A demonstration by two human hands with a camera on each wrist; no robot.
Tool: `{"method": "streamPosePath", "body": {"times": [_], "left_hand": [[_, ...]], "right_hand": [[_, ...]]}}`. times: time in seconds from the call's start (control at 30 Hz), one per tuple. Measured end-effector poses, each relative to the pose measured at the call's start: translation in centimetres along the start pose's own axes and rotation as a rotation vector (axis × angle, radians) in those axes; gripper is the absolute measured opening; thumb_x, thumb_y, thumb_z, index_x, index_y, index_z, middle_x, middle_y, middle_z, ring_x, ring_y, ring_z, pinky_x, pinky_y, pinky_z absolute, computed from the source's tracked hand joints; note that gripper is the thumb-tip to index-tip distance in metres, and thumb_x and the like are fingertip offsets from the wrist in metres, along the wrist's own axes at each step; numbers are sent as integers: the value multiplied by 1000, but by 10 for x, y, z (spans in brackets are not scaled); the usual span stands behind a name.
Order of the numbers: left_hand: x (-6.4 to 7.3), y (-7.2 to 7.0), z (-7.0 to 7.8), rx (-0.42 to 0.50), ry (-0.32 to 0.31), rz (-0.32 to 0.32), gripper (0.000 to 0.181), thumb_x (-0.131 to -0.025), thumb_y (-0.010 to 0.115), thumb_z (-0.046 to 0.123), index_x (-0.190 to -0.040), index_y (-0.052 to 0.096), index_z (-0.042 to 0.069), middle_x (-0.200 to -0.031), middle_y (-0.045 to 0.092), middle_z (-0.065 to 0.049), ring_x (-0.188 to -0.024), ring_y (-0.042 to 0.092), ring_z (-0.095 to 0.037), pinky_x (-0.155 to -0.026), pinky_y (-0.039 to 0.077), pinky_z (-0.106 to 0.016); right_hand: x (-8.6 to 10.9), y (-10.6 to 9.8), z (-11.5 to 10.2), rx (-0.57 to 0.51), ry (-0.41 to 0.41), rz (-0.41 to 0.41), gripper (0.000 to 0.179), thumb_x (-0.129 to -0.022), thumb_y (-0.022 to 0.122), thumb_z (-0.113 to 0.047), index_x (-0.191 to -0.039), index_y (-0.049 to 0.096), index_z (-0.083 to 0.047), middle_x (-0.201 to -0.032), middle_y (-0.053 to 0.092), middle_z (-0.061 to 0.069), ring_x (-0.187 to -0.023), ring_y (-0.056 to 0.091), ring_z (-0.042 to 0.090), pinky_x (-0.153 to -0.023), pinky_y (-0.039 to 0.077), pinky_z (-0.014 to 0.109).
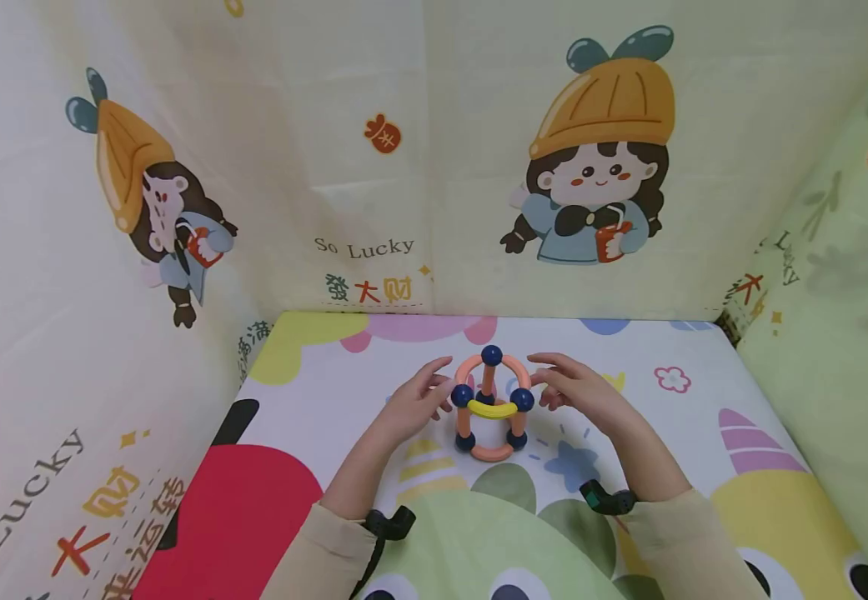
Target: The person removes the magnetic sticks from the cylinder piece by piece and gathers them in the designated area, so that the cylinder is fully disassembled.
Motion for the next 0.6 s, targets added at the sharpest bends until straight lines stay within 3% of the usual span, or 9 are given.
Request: {"method": "streamPosePath", "body": {"times": [0.2,0.37,0.6], "left_hand": [[-5,17,-6,96,-23,-53,58,-96,54,57,-149,34,45,-107,68,-3,-85,68,-31,-74,56,-50],[-5,24,-5,124,-18,-53,58,-94,57,57,-147,35,47,-99,68,-3,-74,66,-29,-71,55,-54],[-6,24,-3,149,11,-21,57,-96,59,50,-147,36,43,-94,67,-5,-71,62,-36,-71,54,-56]], "right_hand": [[-14,15,-1,-88,15,-54,57,-100,56,-41,-151,37,-23,-101,67,14,-82,58,29,-78,53,32],[-16,21,-1,-134,-5,-84,53,-101,54,-32,-150,41,-18,-96,68,5,-75,52,20,-70,50,28],[-17,23,3,-180,3,-79,49,-101,56,-31,-146,47,-16,-86,56,4,-71,50,18,-68,49,26]]}}
Point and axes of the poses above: each hand's wrist, its own x-axis away from the middle knuckle, its own y-axis out of the palm, z = x × y, the point moved 7 cm from there along -x, towards the middle knuckle
